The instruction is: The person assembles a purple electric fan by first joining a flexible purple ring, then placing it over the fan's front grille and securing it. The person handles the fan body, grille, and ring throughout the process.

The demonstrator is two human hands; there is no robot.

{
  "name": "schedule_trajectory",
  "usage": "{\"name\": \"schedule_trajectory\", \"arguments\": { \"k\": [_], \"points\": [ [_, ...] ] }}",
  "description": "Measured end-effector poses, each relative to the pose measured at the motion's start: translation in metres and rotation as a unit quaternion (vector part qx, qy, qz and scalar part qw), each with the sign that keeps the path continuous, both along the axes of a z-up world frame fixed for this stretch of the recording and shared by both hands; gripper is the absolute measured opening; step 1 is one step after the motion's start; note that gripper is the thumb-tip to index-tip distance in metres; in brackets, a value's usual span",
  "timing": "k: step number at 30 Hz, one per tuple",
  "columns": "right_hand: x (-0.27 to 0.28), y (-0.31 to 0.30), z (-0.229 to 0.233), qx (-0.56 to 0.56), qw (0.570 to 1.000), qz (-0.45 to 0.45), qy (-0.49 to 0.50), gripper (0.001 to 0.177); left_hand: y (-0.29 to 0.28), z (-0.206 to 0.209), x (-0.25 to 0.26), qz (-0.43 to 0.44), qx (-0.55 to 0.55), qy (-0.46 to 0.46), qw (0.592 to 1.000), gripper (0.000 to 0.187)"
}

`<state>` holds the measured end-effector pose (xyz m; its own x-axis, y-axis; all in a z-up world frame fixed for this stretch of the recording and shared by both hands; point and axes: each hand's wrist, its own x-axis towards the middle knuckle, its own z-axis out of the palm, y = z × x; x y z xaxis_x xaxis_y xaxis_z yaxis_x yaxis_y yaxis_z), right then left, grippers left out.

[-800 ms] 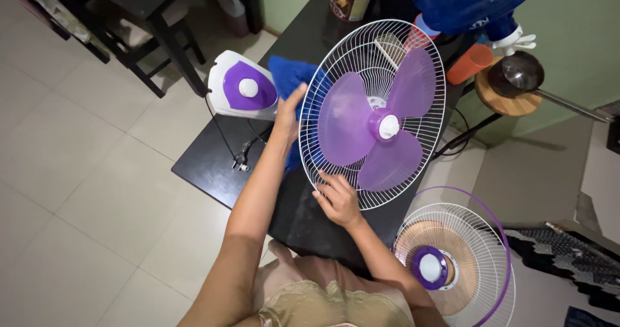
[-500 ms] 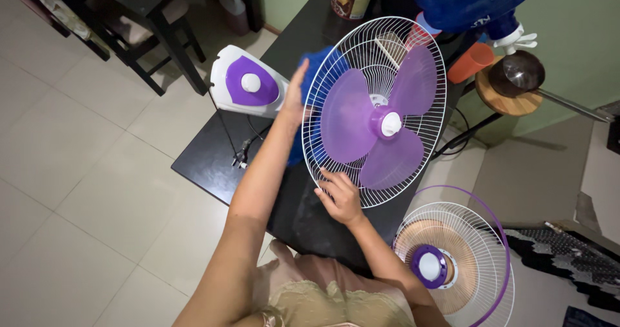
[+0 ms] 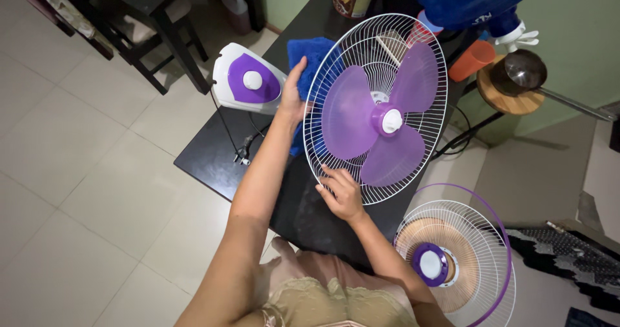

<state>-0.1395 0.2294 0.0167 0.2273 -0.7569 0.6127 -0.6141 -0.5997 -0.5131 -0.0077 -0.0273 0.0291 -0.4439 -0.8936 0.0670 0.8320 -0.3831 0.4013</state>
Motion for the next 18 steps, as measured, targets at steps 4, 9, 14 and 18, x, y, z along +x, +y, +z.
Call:
{"name": "schedule_trajectory", "arguments": {
  "k": [4,9,14,18],
  "points": [
    [-0.001,0.0,-0.002,0.0,1.0,0.0,0.0,0.02,0.016,-0.002,-0.002,-0.015,0.056,-0.064,0.996,0.04],
    [-0.001,0.001,-0.004,0.004,1.0,-0.003,-0.006,0.019,0.022,0.0,0.004,-0.013,0.042,-0.129,0.991,0.042],
    [-0.002,0.001,-0.005,0.004,1.0,-0.001,-0.011,0.019,0.032,-0.008,0.011,0.014,0.019,-0.034,0.999,0.04],
    [-0.002,0.003,-0.007,0.003,1.0,0.0,-0.01,0.019,0.058,-0.033,0.001,-0.032,0.05,-0.044,0.997,0.049]
  ]
}}
